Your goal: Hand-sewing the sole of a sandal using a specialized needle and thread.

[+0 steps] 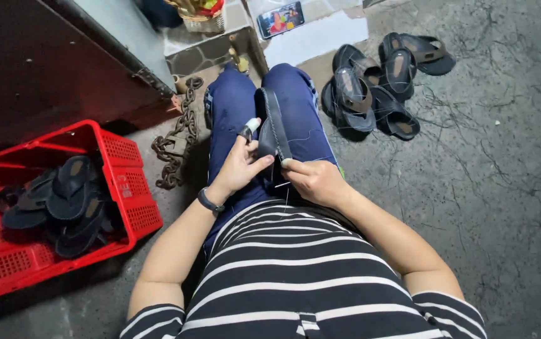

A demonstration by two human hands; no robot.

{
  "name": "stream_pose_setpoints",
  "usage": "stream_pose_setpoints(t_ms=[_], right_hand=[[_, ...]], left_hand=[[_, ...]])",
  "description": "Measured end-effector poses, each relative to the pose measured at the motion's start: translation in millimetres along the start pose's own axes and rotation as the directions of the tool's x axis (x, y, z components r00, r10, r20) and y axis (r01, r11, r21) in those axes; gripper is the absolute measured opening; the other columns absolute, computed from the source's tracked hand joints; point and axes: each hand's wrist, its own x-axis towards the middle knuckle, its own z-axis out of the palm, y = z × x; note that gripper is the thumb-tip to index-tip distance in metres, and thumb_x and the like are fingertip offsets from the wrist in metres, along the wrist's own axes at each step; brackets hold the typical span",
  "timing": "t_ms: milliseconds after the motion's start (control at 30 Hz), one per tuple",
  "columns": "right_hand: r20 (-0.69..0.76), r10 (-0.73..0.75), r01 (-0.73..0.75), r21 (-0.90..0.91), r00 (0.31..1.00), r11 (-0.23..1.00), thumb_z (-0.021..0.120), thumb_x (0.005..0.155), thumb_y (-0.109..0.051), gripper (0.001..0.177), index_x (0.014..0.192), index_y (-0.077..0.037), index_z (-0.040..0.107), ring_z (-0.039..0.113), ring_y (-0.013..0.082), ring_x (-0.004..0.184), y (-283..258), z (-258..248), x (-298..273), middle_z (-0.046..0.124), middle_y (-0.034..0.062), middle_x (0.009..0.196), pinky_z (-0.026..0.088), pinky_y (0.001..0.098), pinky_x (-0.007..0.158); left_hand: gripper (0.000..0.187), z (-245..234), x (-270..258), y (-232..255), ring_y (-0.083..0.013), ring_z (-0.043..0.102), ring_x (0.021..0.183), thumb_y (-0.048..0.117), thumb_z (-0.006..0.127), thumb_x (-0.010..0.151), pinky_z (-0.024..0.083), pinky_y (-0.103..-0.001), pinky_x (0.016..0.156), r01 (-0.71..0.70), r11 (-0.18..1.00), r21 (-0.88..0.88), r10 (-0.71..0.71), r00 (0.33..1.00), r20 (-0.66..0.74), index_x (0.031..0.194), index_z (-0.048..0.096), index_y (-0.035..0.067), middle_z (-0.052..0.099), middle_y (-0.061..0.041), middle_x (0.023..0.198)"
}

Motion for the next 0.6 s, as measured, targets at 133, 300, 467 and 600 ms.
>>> stream_pose_setpoints(t_ms=[133,300,467,600], right_hand=[[0.095,0.067,-0.074,0.071,0.993,0.995,0.06,0.083,-0.009,0.01,0.075,-0.014,0.059,0.062,0.0211,0.055,-7,5,1,0.063,-0.0017,0.082,0.049,0.0303,0.048],[0.157,0.189,-0.231,0.33,0.969,0.915,0.065,0.078,-0.004,0.012,0.084,-0.014,0.066,0.067,0.0287,0.07,-2,9,-12,0.067,0.0022,0.089,0.054,0.0341,0.057],[0.137,0.315,-0.342,0.285,0.939,0.895,0.068,0.081,-0.012,0.024,0.104,-0.02,0.068,0.067,0.0231,0.061,-5,-5,-4,0.066,0.0014,0.112,0.054,0.0345,0.051],[0.273,0.524,-0.569,0.121,0.807,0.813,0.076,0.076,-0.038,0.049,0.118,-0.021,0.055,0.068,0.0311,0.066,-2,7,-27,0.054,0.0049,0.112,0.057,0.0424,0.056]], left_hand=[[0.071,10,-4,-7,-0.0121,0.062,0.091,0.005,0.07,0.086,0.055,-0.026,0.081,-0.037,0.907,-0.42,0.09,0.99,0.106,0.139,0.023,0.007,0.064,-0.008,0.101],[0.077,4,-6,-3,-0.0244,0.069,0.097,0.012,0.064,0.089,0.055,-0.036,0.085,-0.115,0.985,-0.126,0.135,0.977,0.167,0.149,0.015,0.004,0.071,-0.017,0.105],[0.039,5,-3,26,-0.0287,0.067,0.069,0.042,0.062,0.089,0.054,-0.035,0.055,-0.477,0.611,0.632,0.57,0.819,0.067,0.092,0.064,0.004,0.065,-0.012,0.079],[0.034,-61,21,18,-0.0232,0.063,0.068,0.042,0.058,0.092,0.052,-0.03,0.059,-0.476,0.411,0.777,0.752,0.659,0.006,0.091,0.065,0.009,0.06,-0.006,0.076]])
